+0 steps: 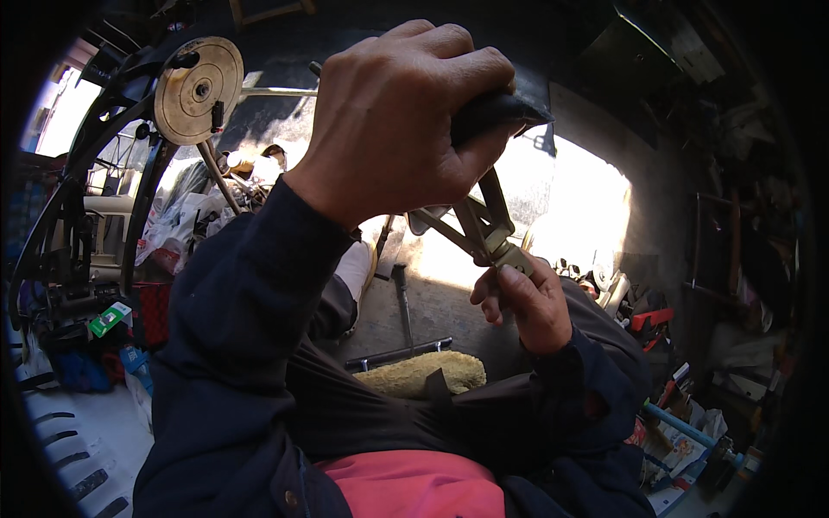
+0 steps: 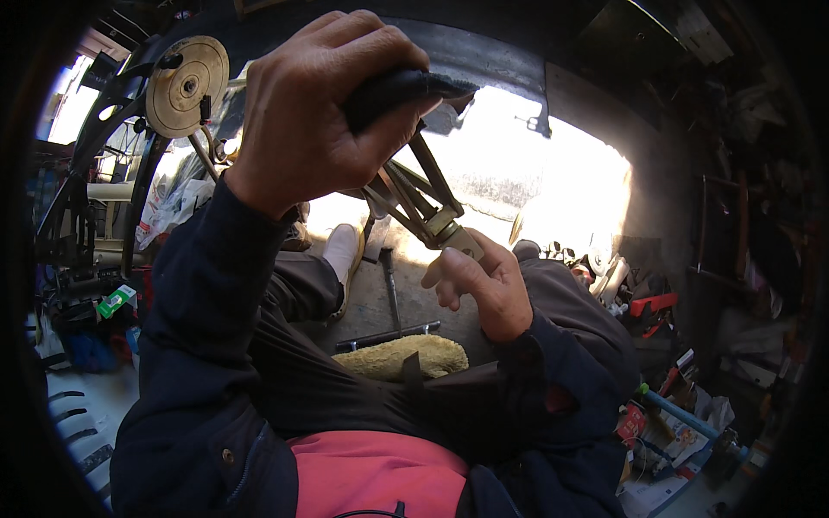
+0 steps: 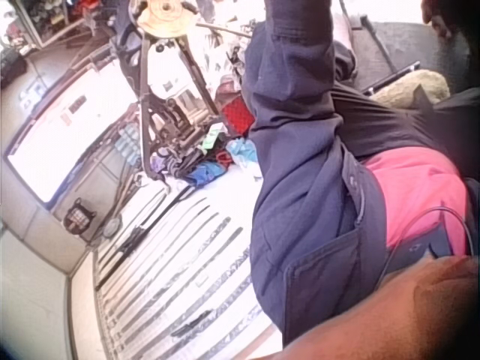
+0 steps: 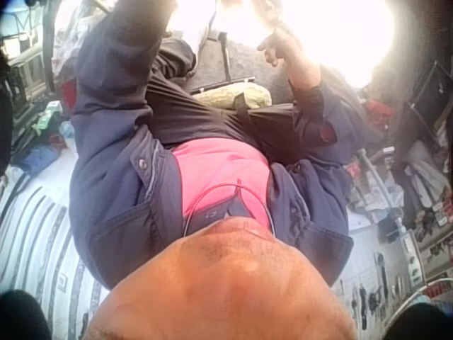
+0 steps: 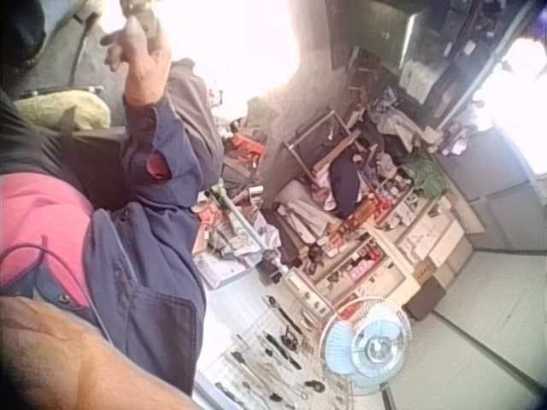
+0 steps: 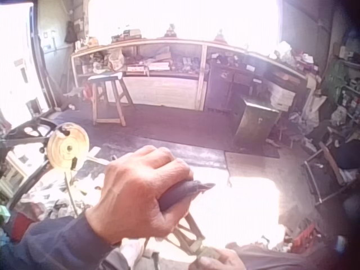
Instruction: The person sits on the floor and uses pliers to adjust a metal bracket, then switches to a screwdriver to tighten a screw on a small black device. They open a red box containing small parts and continue manipulating the device with the screwdriver.
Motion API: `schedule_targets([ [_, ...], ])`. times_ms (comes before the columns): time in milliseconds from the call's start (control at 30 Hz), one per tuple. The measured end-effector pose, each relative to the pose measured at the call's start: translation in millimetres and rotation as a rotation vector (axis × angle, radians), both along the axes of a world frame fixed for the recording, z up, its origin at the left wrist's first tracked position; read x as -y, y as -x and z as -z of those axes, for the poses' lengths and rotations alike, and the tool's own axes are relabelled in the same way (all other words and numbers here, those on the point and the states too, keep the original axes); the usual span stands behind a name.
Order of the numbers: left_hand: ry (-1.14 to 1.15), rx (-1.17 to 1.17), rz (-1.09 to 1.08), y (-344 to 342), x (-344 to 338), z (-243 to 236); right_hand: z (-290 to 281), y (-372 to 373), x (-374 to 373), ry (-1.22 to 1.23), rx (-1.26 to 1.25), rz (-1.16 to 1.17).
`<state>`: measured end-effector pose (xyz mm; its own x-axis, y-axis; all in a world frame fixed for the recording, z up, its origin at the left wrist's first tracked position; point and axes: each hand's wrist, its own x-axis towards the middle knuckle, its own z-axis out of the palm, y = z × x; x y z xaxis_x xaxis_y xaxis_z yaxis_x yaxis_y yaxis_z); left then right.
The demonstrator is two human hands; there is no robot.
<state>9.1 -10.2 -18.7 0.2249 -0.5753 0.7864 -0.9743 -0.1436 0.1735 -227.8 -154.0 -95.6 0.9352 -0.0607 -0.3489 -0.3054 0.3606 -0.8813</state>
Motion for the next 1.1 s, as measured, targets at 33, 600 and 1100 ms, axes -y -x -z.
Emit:
schedule_targets([
  [33, -0.006, -0.009, -0.004, 0, 0, 0, 0, 0, 0, 0.004, -0.008, -0.004],
  [600, 0.005, 0.013, -0.024, 4, -2, -2, 1, 3, 1, 0.019, 0.013, -0.003],
  [1100, -0.005, -0.084, 0.008, 14, -3, -8, 0, 3, 0, -0.005, -0.001, 0.013],
])
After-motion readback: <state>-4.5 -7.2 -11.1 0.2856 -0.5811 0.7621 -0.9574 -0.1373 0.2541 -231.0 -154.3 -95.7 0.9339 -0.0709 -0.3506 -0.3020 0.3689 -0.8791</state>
